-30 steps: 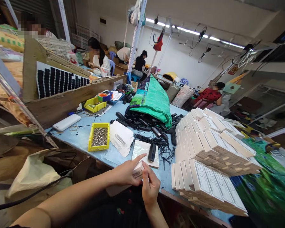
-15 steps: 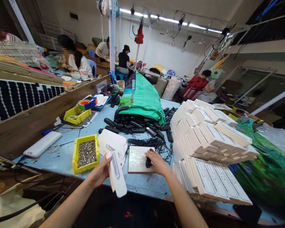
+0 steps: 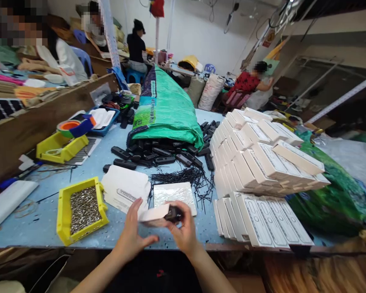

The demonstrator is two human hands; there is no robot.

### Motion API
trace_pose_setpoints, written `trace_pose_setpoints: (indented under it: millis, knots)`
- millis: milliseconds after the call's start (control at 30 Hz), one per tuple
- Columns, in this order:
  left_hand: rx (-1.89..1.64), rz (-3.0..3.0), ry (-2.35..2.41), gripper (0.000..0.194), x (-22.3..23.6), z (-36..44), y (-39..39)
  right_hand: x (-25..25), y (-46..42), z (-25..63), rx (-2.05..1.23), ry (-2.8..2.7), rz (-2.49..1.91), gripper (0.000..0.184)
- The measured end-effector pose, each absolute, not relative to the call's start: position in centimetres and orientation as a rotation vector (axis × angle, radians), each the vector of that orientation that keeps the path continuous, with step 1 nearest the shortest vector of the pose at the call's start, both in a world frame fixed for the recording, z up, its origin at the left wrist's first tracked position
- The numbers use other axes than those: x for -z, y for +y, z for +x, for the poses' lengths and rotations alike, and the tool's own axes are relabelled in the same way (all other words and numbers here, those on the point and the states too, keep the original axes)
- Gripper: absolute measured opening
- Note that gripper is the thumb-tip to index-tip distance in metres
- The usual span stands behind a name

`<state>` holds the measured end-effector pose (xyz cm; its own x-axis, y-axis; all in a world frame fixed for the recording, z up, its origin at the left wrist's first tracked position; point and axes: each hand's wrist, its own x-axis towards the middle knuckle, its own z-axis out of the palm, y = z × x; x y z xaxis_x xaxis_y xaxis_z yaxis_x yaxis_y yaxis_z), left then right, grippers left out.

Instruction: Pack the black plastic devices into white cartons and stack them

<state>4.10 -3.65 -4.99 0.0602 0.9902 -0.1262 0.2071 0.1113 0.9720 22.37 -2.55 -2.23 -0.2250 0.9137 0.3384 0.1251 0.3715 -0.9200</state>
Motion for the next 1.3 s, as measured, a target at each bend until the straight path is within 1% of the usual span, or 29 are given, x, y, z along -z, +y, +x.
trace_pose_setpoints:
  millis: [33,100,167,233,267,333,433,500,633,667,733,767,833,900,933,967,1000,1067,1100,1133,1200,1300]
  knots:
    - [-0.93,1.521,1.366,0.082,5.4,3.9,-3.8,2.4,-2.4,23.1,-1.042,-1.73,-0.919,0.053]
    - [-0.782,1.76,1.33,0.07,6.0,3.7,-3.9,2.8,-1.4,25.2,-1.052,-1.864,-1.059,0.042]
    - [-0.742,1.833,1.383,0.06,6.6,3.8,-3.9,3.6,0.2,28.0,-0.85,-1.797,-1.578,0.031]
    - [-0.79,1.903,1.47,0.06,7.1,3.9,-3.5,4.7,1.9,31.1,-0.594,-1.598,-2.121,0.023]
    - [-0.792,1.933,1.489,0.059,7.4,3.9,-3.3,5.3,2.5,32.5,-0.525,-1.535,-2.292,0.018]
    - [-0.736,1.956,1.482,0.057,7.7,4.0,-2.8,6.2,3.3,34.4,-0.523,-1.499,-2.416,0.013]
    - [-0.7,1.925,1.469,0.061,7.5,4.2,-2.1,6.1,3.1,34.8,-0.544,-1.516,-2.42,0.016]
    - [-0.693,1.902,1.461,0.069,7.2,4.4,-1.8,5.2,2.5,33.2,-0.582,-1.529,-2.295,0.018]
    - [-0.572,1.822,1.393,0.084,6.8,4.6,-1.8,3.0,0.3,27.3,-0.893,-1.419,-1.515,0.031]
    - [-0.571,1.781,1.399,0.087,6.8,4.5,-1.8,2.7,-0.2,25.8,-0.916,-1.433,-1.378,0.031]
    - [-0.631,1.682,1.418,0.088,6.8,4.4,-2.0,2.6,-0.9,23.4,-0.865,-1.607,-1.273,0.02]
    - [-0.678,1.642,1.414,0.085,6.9,4.4,-2.1,2.8,-1.1,22.6,-0.82,-1.702,-1.252,0.015]
    - [-0.778,1.592,1.399,0.067,6.9,4.2,-2.2,3.6,-1.1,21.8,-0.795,-1.738,-1.242,0.015]
    - [-0.827,1.555,1.394,0.046,6.9,4.2,-2.2,4.6,-0.9,21.5,-0.932,-1.548,-1.251,0.024]
    - [-0.83,1.529,1.396,0.042,6.8,4.3,-2.1,5.1,-0.8,21.3,-1.048,-1.449,-1.234,0.031]
    - [-0.828,1.5,1.396,0.044,6.7,4.4,-2.0,5.6,-0.7,21.0,-1.166,-1.378,-1.198,0.037]
    - [-0.822,1.475,1.385,0.051,6.5,4.5,-1.9,6.0,-0.7,20.7,-1.261,-1.351,-1.144,0.041]
    - [-0.804,1.452,1.348,0.076,6.2,4.8,-1.8,6.3,-0.9,20.1,-1.336,-1.402,-1.032,0.044]
    - [-0.791,1.454,1.339,0.089,6.0,4.9,-1.8,6.3,-1.0,19.8,-1.319,-1.433,-1.005,0.043]
    - [-0.77,1.462,1.349,0.098,5.9,5.0,-1.8,6.1,-1.0,19.7,-1.298,-1.457,-0.998,0.042]
    - [-0.709,1.49,1.417,0.104,6.0,5.0,-1.9,5.5,-1.0,19.6,-1.285,-1.475,-1.019,0.038]
    - [-0.681,1.533,1.459,0.102,6.3,4.8,-1.6,4.8,-0.9,20.1,-1.187,-1.537,-0.988,0.037]
